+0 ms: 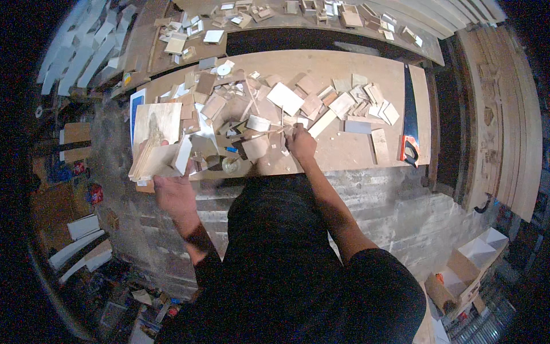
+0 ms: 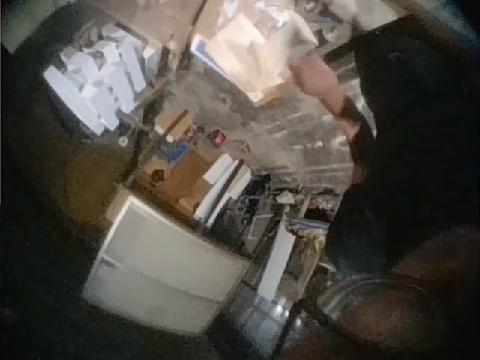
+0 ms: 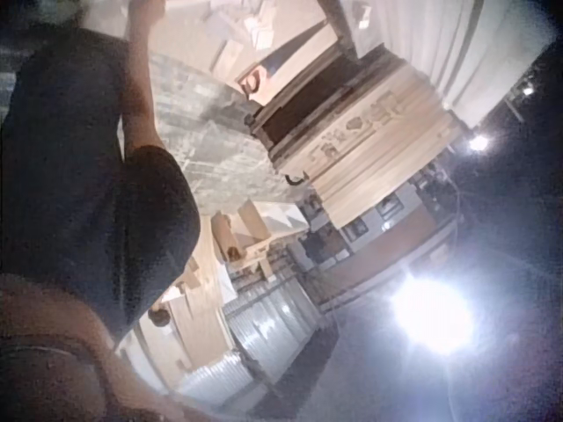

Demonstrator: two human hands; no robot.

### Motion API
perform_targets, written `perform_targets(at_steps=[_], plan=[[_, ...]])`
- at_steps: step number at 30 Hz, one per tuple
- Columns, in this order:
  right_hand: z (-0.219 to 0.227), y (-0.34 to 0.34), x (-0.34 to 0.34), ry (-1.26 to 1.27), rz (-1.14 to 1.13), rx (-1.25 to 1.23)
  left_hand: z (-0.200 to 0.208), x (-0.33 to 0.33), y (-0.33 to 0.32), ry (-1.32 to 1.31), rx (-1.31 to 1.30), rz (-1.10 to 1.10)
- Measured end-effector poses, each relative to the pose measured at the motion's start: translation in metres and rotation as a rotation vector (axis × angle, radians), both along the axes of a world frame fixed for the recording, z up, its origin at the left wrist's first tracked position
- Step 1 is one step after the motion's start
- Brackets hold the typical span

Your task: The person fits and glues small pieces of wood together by hand to assemble a small box on a workbench covered in scraps.

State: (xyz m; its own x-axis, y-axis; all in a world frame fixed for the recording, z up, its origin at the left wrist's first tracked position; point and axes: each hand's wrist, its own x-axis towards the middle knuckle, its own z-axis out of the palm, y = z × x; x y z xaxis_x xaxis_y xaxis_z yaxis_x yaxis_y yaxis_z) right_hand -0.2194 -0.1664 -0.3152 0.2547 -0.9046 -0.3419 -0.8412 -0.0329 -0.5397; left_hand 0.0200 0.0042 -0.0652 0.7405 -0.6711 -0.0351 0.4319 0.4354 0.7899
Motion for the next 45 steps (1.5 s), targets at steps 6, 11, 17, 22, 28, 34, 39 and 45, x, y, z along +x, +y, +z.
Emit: perform_targets(at_steps=[6,11,17,22,28,34,39,45], plan=[[0.004,-0.005,-0.013,-0.069,0.258,-0.215,0.002,-0.019,-0.004,-0.084,0.030,0.019],[-0.012,-0.022,-0.001,-0.101,0.307,-0.289,0.011,-0.034,-0.011,-0.128,0.103,0.004],[-0.021,-0.038,-0.017,-0.542,0.097,-0.168,0.013,-0.035,-0.011,-0.147,0.133,-0.022],[0.012,-0.049,-0.045,-0.824,-0.194,0.528,0.010,-0.034,-0.009,-0.109,0.104,-0.034],[0.005,-0.066,-0.083,-0.603,-0.259,0.135,0.006,-0.027,-0.011,-0.078,0.052,-0.023],[-0.023,-0.076,-0.101,-0.210,-0.382,-0.161,0.006,-0.015,-0.011,-0.077,0.049,-0.041],[-0.006,-0.051,-0.075,-0.153,-0.385,-0.303,0.007,-0.002,-0.006,-0.072,-0.023,-0.087],[0.015,0.011,-0.011,-0.267,0.298,-0.001,-0.007,0.013,0.005,0.212,-0.169,-0.031]])
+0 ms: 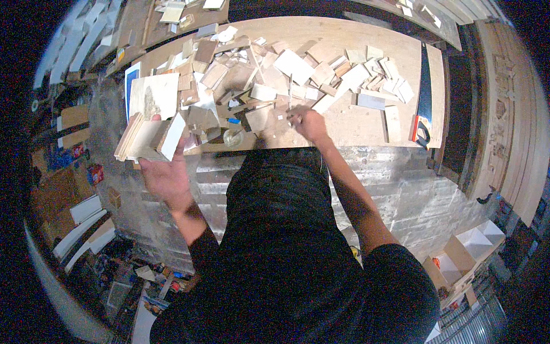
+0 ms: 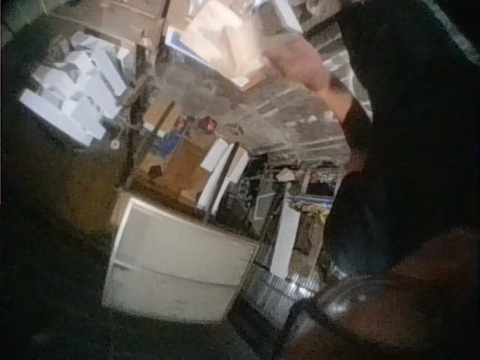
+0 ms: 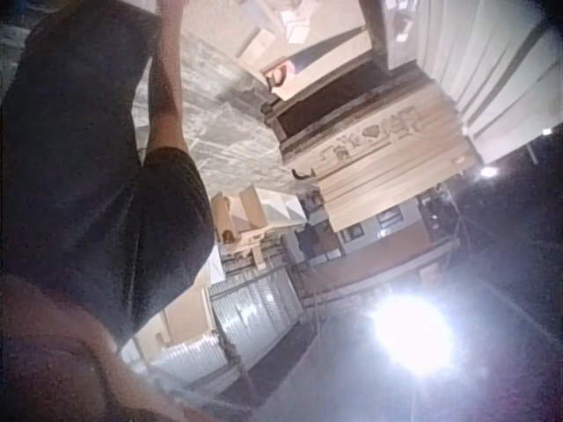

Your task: The person fits and glues small pieces of wood together by hand to assemble a small box on a workbench covered in scraps.

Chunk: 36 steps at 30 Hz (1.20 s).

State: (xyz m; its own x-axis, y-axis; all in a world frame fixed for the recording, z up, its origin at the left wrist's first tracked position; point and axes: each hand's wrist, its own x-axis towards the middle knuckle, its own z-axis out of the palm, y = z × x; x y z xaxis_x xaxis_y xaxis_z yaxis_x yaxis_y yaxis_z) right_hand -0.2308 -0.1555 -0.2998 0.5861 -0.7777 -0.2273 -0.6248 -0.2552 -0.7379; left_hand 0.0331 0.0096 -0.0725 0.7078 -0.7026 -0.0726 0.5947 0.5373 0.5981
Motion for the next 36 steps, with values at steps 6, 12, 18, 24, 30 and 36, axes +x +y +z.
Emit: perform_targets(at_steps=[6,12,18,24,30,36], plan=[[-0.035,0.027,0.033,0.230,0.119,-0.197,0.007,0.006,0.005,-0.433,0.440,-0.103],[-0.041,0.014,0.022,0.311,0.173,-0.208,-0.007,0.019,0.013,-0.231,0.171,-0.180],[0.004,0.007,0.026,-0.141,-0.172,0.408,-0.006,0.021,0.016,-0.202,0.177,-0.188],[0.136,0.004,0.035,-0.632,-0.201,0.741,-0.001,0.004,0.000,-0.140,0.061,-0.294],[0.213,-0.010,0.031,-0.834,-0.109,0.673,0.002,-0.017,-0.013,-0.154,0.076,-0.491],[0.270,-0.017,0.038,-0.795,-0.009,0.520,0.004,-0.041,-0.025,-0.105,0.060,-0.573]])
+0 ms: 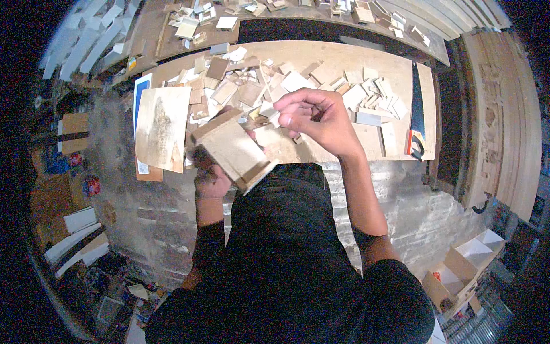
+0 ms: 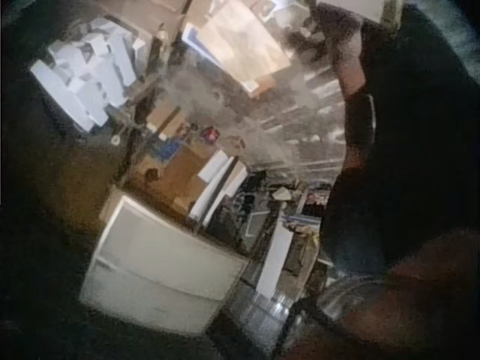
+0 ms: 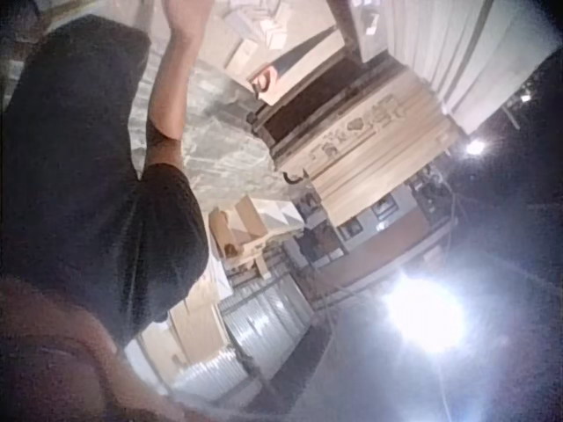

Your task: The person fits and glues small pieces of wood together by hand to assemble a small box on a workbench covered in scraps.

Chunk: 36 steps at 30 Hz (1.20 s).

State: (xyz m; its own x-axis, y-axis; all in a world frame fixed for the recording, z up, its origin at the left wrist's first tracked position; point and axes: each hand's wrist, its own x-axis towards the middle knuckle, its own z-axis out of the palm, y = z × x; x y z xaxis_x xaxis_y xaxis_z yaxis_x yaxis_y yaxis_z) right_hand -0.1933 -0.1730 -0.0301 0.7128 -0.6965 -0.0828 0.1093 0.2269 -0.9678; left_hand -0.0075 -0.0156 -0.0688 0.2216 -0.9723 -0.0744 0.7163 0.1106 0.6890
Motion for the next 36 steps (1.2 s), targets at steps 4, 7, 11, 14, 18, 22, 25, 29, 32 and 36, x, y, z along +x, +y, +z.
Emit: perform_targets(at_steps=[4,7,11,14,18,22,25,29,32,36], plan=[[0.035,0.002,0.008,0.155,0.085,-0.267,0.015,-0.010,-0.003,0.023,0.104,-0.036],[0.042,0.005,0.015,0.182,0.083,-0.440,0.019,-0.015,-0.006,-0.015,0.082,-0.043],[0.049,0.007,0.017,0.207,0.068,-0.556,0.025,-0.021,-0.009,0.029,0.064,-0.055],[0.052,0.006,0.017,0.232,0.075,-0.611,0.023,-0.023,-0.011,0.049,0.059,-0.064],[0.056,0.003,0.017,0.246,0.064,-0.720,0.028,-0.026,-0.016,0.055,0.040,-0.039],[0.052,0.004,0.017,0.283,0.030,-0.716,0.025,-0.024,-0.025,-0.031,-0.026,-0.042],[0.052,0.006,0.018,0.313,-0.001,-0.640,0.023,-0.021,-0.030,-0.111,-0.059,-0.069],[0.052,0.005,0.018,0.327,-0.022,-0.602,0.022,-0.023,-0.035,-0.190,-0.072,-0.024],[0.052,0.004,0.019,0.314,-0.054,-0.609,0.026,-0.020,-0.038,-0.263,-0.058,-0.021],[0.052,0.004,0.021,0.328,-0.089,-0.542,0.025,-0.018,-0.043,-0.488,-0.079,0.017]])
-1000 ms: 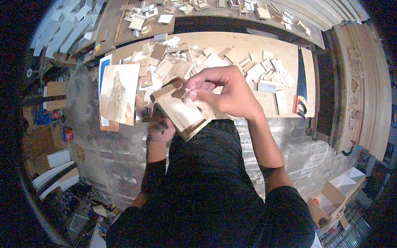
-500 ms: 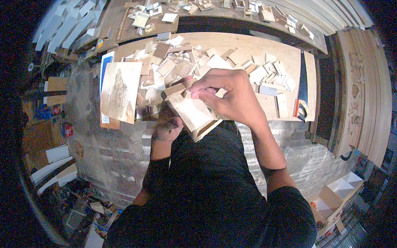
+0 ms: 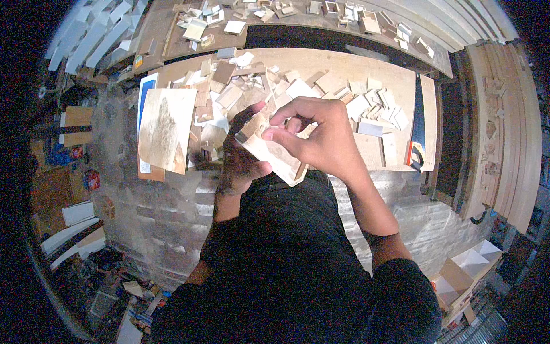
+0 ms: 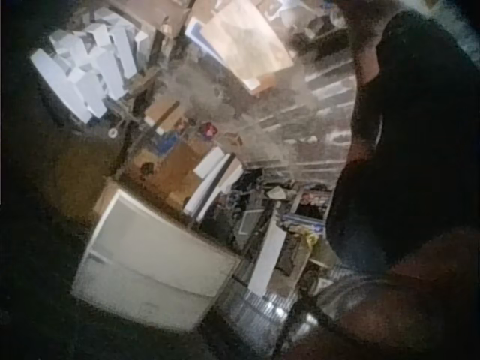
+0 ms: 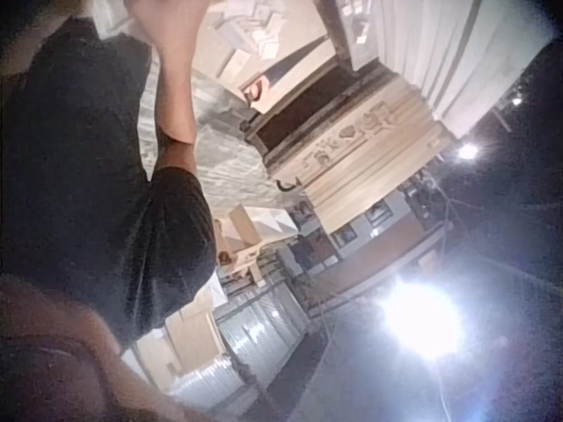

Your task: The person fits and glues small pieces of wood together by hand to assemble a small box on a workbench covered in scraps.

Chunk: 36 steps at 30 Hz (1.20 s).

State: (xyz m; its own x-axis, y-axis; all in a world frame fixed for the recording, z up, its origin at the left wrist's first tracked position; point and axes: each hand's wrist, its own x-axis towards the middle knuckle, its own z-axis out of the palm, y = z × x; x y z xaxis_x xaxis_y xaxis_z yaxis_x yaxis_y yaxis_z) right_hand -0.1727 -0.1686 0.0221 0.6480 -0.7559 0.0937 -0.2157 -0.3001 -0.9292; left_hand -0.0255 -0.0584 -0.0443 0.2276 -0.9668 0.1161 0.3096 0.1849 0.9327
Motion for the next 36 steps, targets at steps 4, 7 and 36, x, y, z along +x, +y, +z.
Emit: perform_targets(at_steps=[4,7,36], plan=[[-0.004,-0.003,0.001,0.010,-0.001,0.013,0.001,0.000,-0.002,0.016,-0.002,-0.003],[-0.005,-0.005,0.002,0.001,-0.003,0.025,-0.003,0.000,-0.004,0.017,-0.026,0.008],[-0.012,-0.027,-0.038,-0.097,-0.206,0.072,-0.016,-0.028,-0.017,0.324,-0.041,-0.050]])
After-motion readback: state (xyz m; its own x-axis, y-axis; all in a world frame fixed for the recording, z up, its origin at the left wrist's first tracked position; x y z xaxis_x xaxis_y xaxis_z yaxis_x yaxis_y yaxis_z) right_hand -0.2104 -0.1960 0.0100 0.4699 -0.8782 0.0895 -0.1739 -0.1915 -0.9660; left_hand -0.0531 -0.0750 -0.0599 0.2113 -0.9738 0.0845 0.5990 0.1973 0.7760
